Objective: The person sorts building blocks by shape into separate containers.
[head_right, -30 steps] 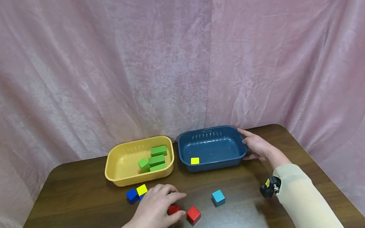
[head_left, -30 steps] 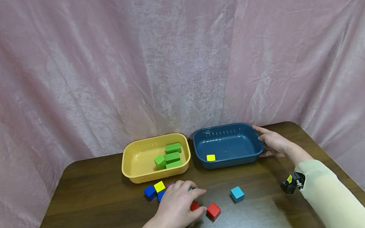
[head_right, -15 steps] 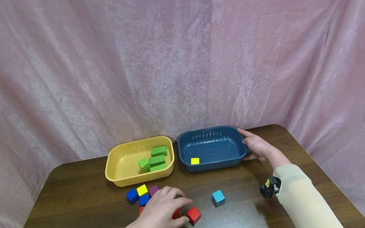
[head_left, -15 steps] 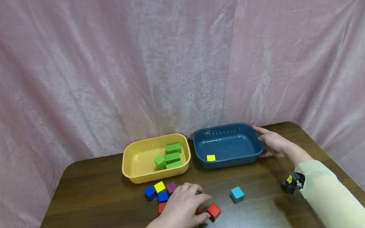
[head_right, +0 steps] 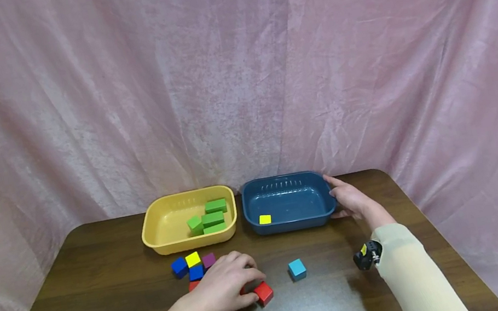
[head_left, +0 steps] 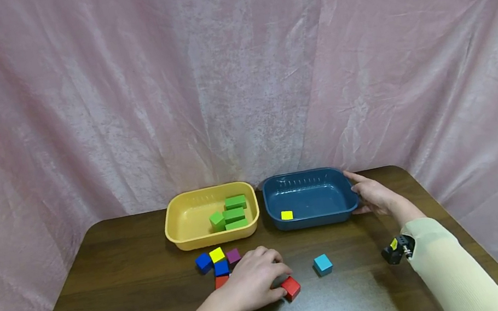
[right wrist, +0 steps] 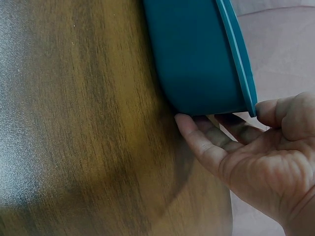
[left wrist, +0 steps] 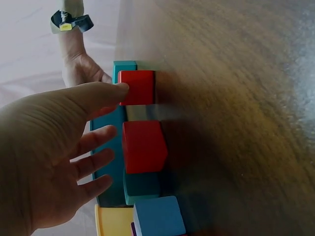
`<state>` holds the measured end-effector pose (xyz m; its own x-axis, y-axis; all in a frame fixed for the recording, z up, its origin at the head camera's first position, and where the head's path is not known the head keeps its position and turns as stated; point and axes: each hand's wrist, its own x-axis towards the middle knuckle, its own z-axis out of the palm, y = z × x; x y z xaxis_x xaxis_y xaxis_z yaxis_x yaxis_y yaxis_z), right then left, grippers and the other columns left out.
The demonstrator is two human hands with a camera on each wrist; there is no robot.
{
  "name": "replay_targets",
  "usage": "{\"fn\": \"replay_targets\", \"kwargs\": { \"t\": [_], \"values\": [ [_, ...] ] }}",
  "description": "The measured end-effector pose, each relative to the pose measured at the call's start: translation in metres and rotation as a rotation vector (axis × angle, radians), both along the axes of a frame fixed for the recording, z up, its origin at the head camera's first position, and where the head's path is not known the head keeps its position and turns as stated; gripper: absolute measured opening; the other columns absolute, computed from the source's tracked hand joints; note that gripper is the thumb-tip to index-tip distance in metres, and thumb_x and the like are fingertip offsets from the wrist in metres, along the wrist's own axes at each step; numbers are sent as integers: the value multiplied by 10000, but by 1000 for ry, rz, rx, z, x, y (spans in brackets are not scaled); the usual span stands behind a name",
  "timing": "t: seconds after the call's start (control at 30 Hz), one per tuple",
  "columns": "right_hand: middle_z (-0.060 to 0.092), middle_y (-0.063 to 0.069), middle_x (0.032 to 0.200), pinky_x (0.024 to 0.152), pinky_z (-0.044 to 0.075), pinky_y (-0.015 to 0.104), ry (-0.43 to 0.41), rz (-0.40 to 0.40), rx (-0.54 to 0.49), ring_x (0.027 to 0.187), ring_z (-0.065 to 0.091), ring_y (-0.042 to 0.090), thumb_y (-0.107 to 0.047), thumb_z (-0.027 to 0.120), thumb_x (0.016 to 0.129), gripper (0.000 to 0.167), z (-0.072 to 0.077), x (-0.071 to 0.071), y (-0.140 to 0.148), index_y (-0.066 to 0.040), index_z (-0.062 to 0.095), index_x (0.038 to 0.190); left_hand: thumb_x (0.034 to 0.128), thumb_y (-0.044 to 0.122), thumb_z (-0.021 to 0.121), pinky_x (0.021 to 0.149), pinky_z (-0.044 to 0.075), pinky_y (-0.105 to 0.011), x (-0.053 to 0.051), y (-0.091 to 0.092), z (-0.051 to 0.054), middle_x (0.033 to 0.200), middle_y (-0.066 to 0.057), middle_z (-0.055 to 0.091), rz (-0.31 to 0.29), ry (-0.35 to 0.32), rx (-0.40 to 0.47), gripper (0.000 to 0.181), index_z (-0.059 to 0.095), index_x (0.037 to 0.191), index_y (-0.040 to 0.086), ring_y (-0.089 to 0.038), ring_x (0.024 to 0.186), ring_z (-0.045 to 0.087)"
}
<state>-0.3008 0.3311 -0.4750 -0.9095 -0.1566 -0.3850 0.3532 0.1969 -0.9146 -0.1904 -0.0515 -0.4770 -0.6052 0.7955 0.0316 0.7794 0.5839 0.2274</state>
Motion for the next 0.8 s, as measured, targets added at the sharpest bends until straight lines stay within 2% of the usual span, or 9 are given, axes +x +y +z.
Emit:
{"fn": "replay_targets", "kwargs": {
  "t": [0.1, 0.37, 0.8],
  "values": [
    [-68, 312, 1649, 1007, 397, 697, 1, 9, -17, 1428, 221, 592, -22, 198, 1070, 650, 0, 1, 0, -211, -11, 1656, 902, 399, 786, 950, 474, -356, -2, 2, 0, 1169, 72, 636, -10, -6, -22, 326, 753, 1212, 306, -150, 1102, 528],
    [-52, 304, 1654, 1006, 384, 709, 6, 2, -15, 1430, 216, 593, -20, 198, 1067, 651, -1, 1, 0, -212, 3, 1658, 911, 406, 778, 949, 466, -339, -6, 5, 2, 1197, 76, 636, -46, 17, -85, 293, 755, 1196, 341, -147, 1111, 525],
    [-47, 304, 1655, 994, 408, 699, 2, -6, 0, 1429, 225, 592, -10, 203, 1053, 669, -1, 1, -1, -219, 9, 1658, 898, 394, 800, 927, 467, -314, -7, 6, 1, 1174, 85, 640, -66, 43, -88, 265, 760, 1158, 364, -131, 1075, 533]
  ]
}}
